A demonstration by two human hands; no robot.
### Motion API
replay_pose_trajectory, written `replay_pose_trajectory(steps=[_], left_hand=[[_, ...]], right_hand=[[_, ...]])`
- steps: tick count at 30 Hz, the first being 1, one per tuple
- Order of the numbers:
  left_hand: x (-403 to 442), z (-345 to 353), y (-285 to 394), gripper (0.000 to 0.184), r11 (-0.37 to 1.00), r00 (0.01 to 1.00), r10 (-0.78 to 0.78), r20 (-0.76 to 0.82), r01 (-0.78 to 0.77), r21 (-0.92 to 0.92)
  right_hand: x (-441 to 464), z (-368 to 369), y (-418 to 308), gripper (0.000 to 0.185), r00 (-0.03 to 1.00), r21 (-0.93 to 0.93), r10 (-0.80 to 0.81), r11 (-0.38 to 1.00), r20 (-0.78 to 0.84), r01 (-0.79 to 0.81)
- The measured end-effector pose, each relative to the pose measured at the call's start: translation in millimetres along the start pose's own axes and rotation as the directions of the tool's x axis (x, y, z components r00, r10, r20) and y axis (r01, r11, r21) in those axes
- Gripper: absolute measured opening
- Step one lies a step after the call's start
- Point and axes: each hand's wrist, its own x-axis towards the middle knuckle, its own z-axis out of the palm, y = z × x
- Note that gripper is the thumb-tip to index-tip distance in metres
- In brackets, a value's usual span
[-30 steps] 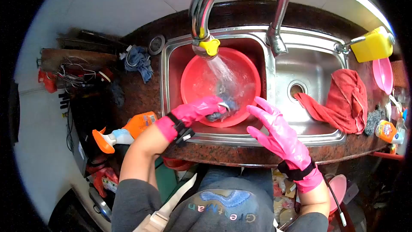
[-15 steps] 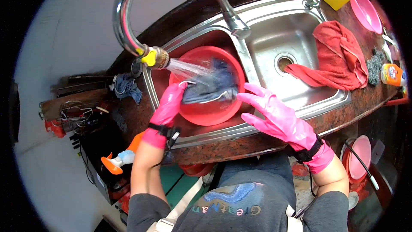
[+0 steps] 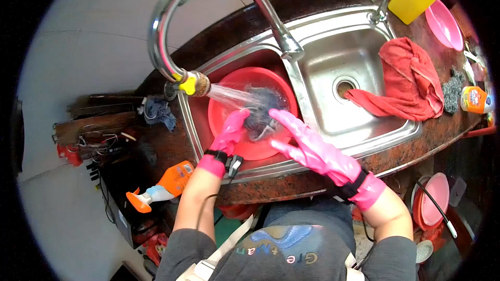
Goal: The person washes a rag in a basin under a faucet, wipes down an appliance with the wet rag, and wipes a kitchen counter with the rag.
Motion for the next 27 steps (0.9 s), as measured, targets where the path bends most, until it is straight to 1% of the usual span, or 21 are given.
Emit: replay_pose_trajectory(steps=[1, 2, 3, 5, 7, 8, 9, 11, 13, 14, 15, 16, 17, 19, 20, 21, 22, 23, 25, 26, 27], left_hand=[[-20, 2, 21, 0.033, 1.0, 1.0, 0.01, -0.01, -0.01, 0.002], [-41, 3, 44, 0.032, 0.983, 0.997, 0.07, 0.02, -0.065, -0.174], [-58, 5, 61, 0.032, 0.931, 0.99, 0.137, 0.04, -0.114, -0.348], [-79, 2, 68, 0.034, 0.902, 0.98, 0.196, -0.043, -0.197, -0.383], [-123, 19, 106, 0.043, 0.765, 0.957, 0.222, -0.188, -0.29, -0.575], [-142, 26, 124, 0.043, 0.764, 0.954, 0.229, -0.193, -0.299, -0.572], [-161, 34, 142, 0.047, 0.743, 0.962, 0.228, -0.148, -0.271, -0.612], [-184, 43, 164, 0.051, 0.718, 0.967, 0.229, -0.108, -0.243, -0.653], [-194, 46, 173, 0.054, 0.534, 0.978, 0.209, -0.007, -0.12, -0.837], [-191, 45, 169, 0.055, 0.424, 0.977, 0.212, 0.019, -0.074, -0.903], [-185, 41, 161, 0.055, 0.417, 0.977, 0.212, 0.015, -0.077, -0.906], [-177, 37, 150, 0.055, 0.419, 0.971, 0.238, 0.035, -0.07, -0.905], [-165, 31, 138, 0.056, 0.422, 0.963, 0.264, 0.055, -0.064, -0.904], [-131, 25, 106, 0.057, 0.435, 0.98, 0.189, 0.057, -0.031, -0.9], [-117, 31, 87, 0.063, 0.655, 0.974, 0.215, -0.071, -0.198, -0.729], [-107, 34, 74, 0.07, 0.816, 0.945, 0.274, -0.18, -0.327, -0.477], [-116, 35, 67, 0.085, 0.882, 0.943, -0.251, -0.22, 0.129, -0.454], [-109, 56, 60, 0.084, 0.759, 0.946, -0.287, -0.154, 0.126, -0.639], [-105, 68, 72, 0.072, 0.419, 0.987, -0.046, 0.153, 0.159, -0.894], [-85, 61, 63, 0.072, 0.412, 0.986, -0.046, 0.163, 0.167, -0.896], [-57, 45, 41, 0.065, 0.472, 0.977, 0.073, 0.203, 0.145, -0.869]], right_hand=[[8, 3, 6, 0.06, 0.999, 0.18, 0.006, 0.984, 0.032, -0.011], [16, 5, 12, 0.058, 0.998, 0.352, 0.012, 0.935, 0.064, -0.033], [27, 17, 26, 0.057, 0.998, 0.464, -0.049, 0.886, 0.045, 0.023], [50, 40, 53, 0.055, 0.985, 0.667, -0.17, 0.735, 0.007, 0.122], [69, 57, 61, 0.056, 0.999, 0.888, 0.052, 0.46, 0.002, -0.025], [77, 65, 63, 0.058, 0.986, 0.955, 0.162, 0.285, 0.032, -0.078], [83, 71, 65, 0.058, 0.987, 0.955, 0.156, 0.286, 0.035, -0.079], [90, 82, 68, 0.061, 0.968, 0.719, 0.213, 0.693, -0.136, -0.051], [100, 98, 83, 0.065, 0.953, 0.531, 0.205, 0.846, -0.224, -0.057], [108, 108, 91, 0.058, 0.966, 0.884, 0.253, 0.435, 0.061, -0.17], [113, 115, 100, 0.054, 0.933, 0.943, 0.145, -0.097, 0.328, -0.317], [117, 115, 104, 0.054, 0.93, 0.941, 0.146, -0.094, 0.336, -0.325], [124, 113, 109, 0.055, 0.883, 0.868, -0.335, -0.261, 0.329, -0.423], [133, 117, 119, 0.055, 0.664, 0.741, -0.729, -0.352, 0.167, -0.572], [137, 124, 125, 0.052, 0.887, 0.828, -0.392, -0.39, 0.245, -0.402], [137, 126, 121, 0.046, 0.946, 0.92, -0.264, -0.287, 0.191, -0.266], [137, 128, 117, 0.04, 0.983, 0.98, -0.126, -0.13, 0.131, -0.147], [137, 129, 113, 0.035, 0.998, 0.996, 0.012, 0.047, 0.069, -0.07], [110, 106, 40, 0.023, 0.987, 0.964, 0.085, 0.215, 0.14, -0.155], [115, 127, 41, 0.016, 0.955, 0.827, 0.244, 0.562, -0.17, 0.004], [108, 126, 44, 0.016, 0.953, 0.822, 0.252, 0.569, -0.17, -0.004]])
